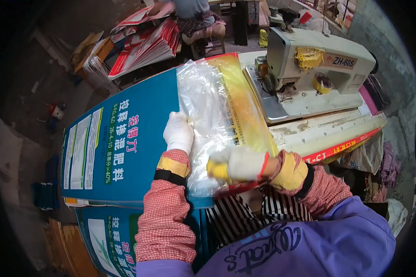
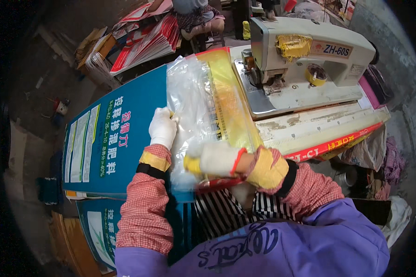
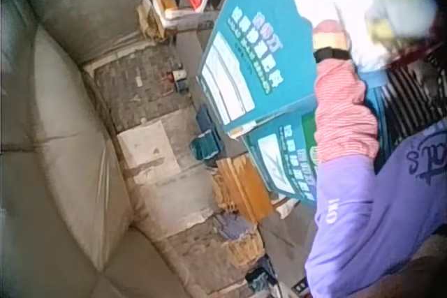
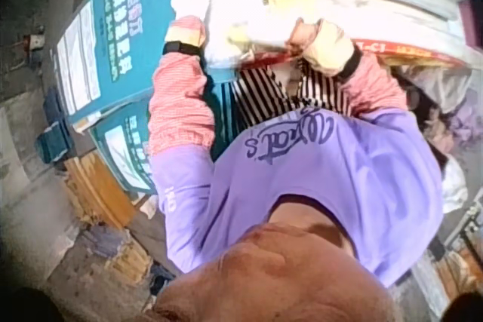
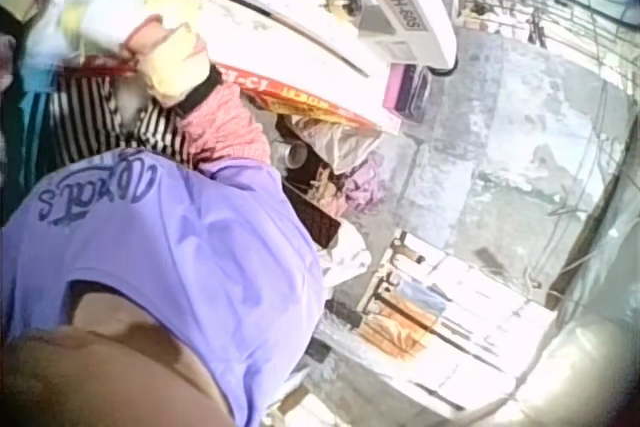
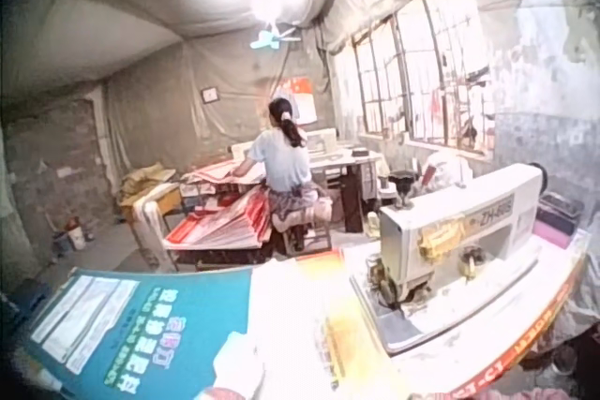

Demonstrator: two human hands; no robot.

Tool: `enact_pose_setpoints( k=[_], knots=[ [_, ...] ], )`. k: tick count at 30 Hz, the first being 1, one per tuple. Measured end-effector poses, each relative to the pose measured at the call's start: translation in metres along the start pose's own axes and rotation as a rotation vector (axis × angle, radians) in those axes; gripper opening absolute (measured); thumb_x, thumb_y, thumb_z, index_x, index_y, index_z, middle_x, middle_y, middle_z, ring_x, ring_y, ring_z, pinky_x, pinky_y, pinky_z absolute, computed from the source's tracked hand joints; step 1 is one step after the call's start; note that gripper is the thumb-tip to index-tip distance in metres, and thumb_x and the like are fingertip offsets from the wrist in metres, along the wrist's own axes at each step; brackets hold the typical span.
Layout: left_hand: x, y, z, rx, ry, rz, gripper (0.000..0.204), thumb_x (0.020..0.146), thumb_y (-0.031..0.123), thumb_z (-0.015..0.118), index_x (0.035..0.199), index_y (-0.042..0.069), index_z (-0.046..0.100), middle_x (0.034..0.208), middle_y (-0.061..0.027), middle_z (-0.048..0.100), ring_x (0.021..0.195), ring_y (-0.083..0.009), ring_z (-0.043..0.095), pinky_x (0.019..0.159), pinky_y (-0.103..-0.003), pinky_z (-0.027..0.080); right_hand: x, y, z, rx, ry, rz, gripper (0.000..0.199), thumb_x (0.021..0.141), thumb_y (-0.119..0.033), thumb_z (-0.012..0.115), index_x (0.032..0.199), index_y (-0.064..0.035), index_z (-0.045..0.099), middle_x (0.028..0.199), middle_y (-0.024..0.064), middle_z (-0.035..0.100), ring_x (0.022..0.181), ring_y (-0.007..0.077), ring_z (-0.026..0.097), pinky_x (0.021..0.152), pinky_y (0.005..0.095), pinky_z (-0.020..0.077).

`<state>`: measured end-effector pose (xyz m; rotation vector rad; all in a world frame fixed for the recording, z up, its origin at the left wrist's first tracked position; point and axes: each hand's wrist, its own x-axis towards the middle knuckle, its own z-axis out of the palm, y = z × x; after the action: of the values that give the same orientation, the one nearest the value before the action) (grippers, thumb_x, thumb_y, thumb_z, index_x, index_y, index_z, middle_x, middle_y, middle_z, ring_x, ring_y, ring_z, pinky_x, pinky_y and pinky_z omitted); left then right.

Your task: Processing and sealing industrial plastic bags using a heat-sealing machine.

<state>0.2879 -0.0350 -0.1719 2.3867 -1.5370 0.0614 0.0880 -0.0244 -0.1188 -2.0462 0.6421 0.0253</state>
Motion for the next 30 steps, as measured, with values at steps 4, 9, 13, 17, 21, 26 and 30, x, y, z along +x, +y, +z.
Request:
enact_pose_setpoints(
  k=[4,9,13,17,21,26,30],
  knots=[
    [0.012,-0.027,0.009,-0.349,0.045,-0.089,0.024,0.080,0.023,0.059,0.081,-0.001,0.058,0.088,-0.0180,0.059,0.085,-0.0324,0.058,0.073,-0.040,0.046,0.046,0.008,-0.032,0.244,0.250,0.138,0.034,0.078,-0.035,0.057,0.101,-0.0108,0.061,0.087,0.0124,0.065,0.080,0.0292,0.062,0.071,0.0368,0.0483],
    [0.013,-0.043,0.017,-0.613,0.104,-0.149,0.025,0.080,0.023,0.060,0.080,-0.002,0.057,0.074,-0.0145,0.060,0.071,-0.0264,0.059,0.065,-0.034,0.046,0.108,-0.001,-0.040,-0.118,0.543,0.014,0.043,0.075,-0.039,0.061,0.101,-0.0048,0.062,0.092,0.0178,0.064,0.087,0.0351,0.060,0.075,0.0399,0.0469],
    [0.013,-0.044,0.003,-0.938,-0.065,-0.319,0.026,0.083,0.025,0.060,0.082,-0.001,0.056,0.073,-0.0083,0.059,0.068,-0.0153,0.057,0.060,-0.028,0.046,0.142,0.001,-0.037,-0.489,0.345,-0.046,0.034,0.074,-0.035,0.059,0.094,-0.0081,0.066,0.088,0.0163,0.064,0.081,0.0337,0.062,0.071,0.0414,0.0476],
    [0.008,-0.031,-0.026,-1.247,-0.129,-0.393,0.022,0.085,0.024,0.059,0.088,0.003,0.056,0.066,-0.0002,0.055,0.056,-0.0079,0.050,0.050,-0.022,0.040,0.148,0.002,-0.028,-0.489,0.334,0.018,0.030,0.075,-0.035,0.060,0.089,-0.0086,0.065,0.079,0.0157,0.064,0.076,0.0331,0.062,0.068,0.0411,0.0479],
    [0.002,-0.047,-0.041,-1.128,-0.119,-0.131,0.022,0.082,0.025,0.060,0.078,0.004,0.057,0.063,-0.0011,0.053,0.053,-0.0076,0.047,0.049,-0.022,0.038,0.141,-0.024,-0.020,-0.285,0.331,-0.073,0.035,0.074,-0.040,0.062,0.087,-0.0074,0.063,0.081,0.0160,0.064,0.079,0.0326,0.062,0.068,0.0403,0.0481],
    [0.003,-0.137,-0.126,-0.546,0.397,0.292,0.024,0.089,0.012,0.044,0.068,0.005,0.053,0.066,-0.0002,0.051,0.062,-0.0090,0.049,0.054,-0.024,0.041,0.117,0.022,-0.032,-0.578,0.397,-0.233,0.053,0.074,-0.057,0.058,0.090,-0.0069,0.064,0.088,0.0165,0.063,0.084,0.0344,0.060,0.073,0.0417,0.0472],
    [-0.012,-0.158,-0.155,-1.441,0.242,-0.075,0.026,0.092,0.020,0.045,0.077,0.004,0.058,0.073,0.0007,0.052,0.068,-0.0061,0.049,0.061,-0.021,0.043,0.114,0.023,-0.040,-0.412,0.278,0.144,0.057,0.074,-0.060,0.056,0.093,-0.0072,0.064,0.089,0.0167,0.063,0.086,0.0340,0.060,0.076,0.0420,0.0471]
  ],
)
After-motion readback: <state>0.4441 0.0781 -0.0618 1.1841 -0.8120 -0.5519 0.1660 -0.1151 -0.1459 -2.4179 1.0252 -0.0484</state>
